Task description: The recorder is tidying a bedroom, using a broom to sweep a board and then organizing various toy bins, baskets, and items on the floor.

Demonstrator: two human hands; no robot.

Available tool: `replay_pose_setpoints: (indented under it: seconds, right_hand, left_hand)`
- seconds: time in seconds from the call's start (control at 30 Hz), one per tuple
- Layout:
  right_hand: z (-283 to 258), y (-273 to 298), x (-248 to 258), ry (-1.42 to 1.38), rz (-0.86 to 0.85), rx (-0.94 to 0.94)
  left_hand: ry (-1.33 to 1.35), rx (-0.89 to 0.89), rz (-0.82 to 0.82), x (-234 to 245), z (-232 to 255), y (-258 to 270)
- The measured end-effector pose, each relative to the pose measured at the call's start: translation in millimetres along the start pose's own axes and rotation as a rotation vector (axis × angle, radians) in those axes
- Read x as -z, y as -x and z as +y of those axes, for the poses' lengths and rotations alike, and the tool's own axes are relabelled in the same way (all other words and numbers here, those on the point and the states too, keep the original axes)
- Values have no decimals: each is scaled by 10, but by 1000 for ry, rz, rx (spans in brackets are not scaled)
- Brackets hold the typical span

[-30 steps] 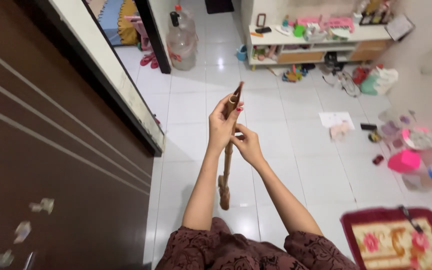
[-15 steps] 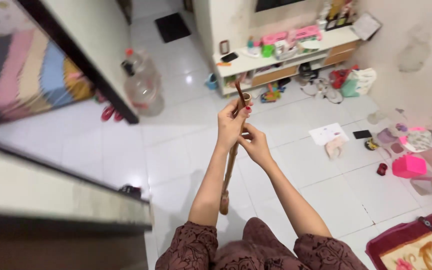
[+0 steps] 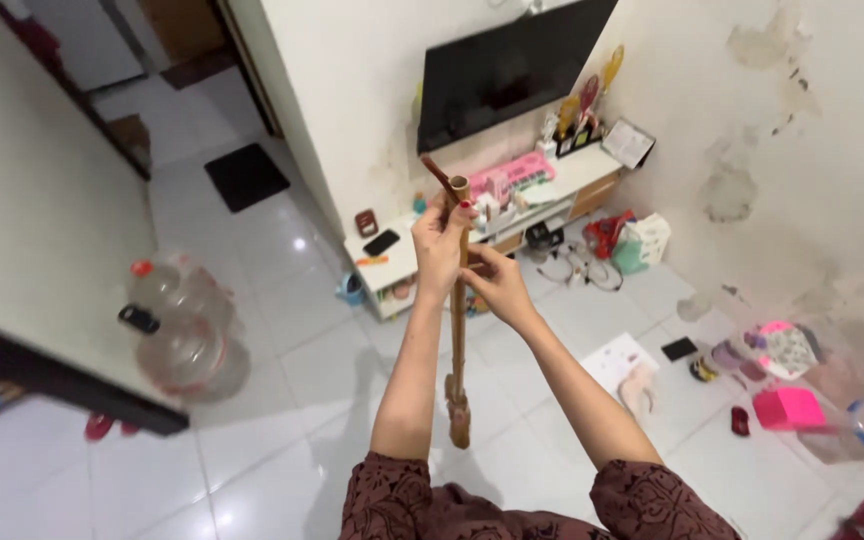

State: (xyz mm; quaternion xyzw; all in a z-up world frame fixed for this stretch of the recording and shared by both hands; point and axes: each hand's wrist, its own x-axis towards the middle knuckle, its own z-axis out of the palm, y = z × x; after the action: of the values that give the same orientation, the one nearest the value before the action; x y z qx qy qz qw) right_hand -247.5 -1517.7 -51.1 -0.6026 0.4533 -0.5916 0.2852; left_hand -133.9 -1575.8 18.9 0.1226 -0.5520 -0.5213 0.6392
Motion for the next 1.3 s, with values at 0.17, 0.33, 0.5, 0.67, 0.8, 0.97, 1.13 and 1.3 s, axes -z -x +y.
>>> replay_pose_setpoints:
  seconds: [0.17, 0.33, 0.5, 0.67, 0.8, 0.97, 1.13, 1.3]
  right_hand:
    - [187, -1345, 389, 26, 19, 136]
    - [322, -2579, 779, 43, 70, 145]
    - [457, -3774, 1178, -10, 100, 222]
    - [746, -4892, 1836, 12, 139, 237]
    - [900, -5795, 2391, 69, 112, 279]
    - [1153, -6930, 3036, -40, 73, 363]
    - [1478, -8073, 3648, -53, 156, 393]
    - [1830, -9059, 3970, -48, 363, 367]
  left_hand:
    - [11, 8, 17, -70, -523, -1354]
    - [79, -45, -3, -283, -931, -2543]
    - [78, -18, -11, -458, -1448, -3776]
    - [70, -46, -45, -822, -2071, -4858]
    - [9, -135, -15, -1197, -2367, -5643]
    - [-2, -60, 31, -1495, -2840, -6640]
    - [-58, -40, 109, -1723, -3309, -7391]
    - [-43, -28, 147, -1754, -3761, -7955]
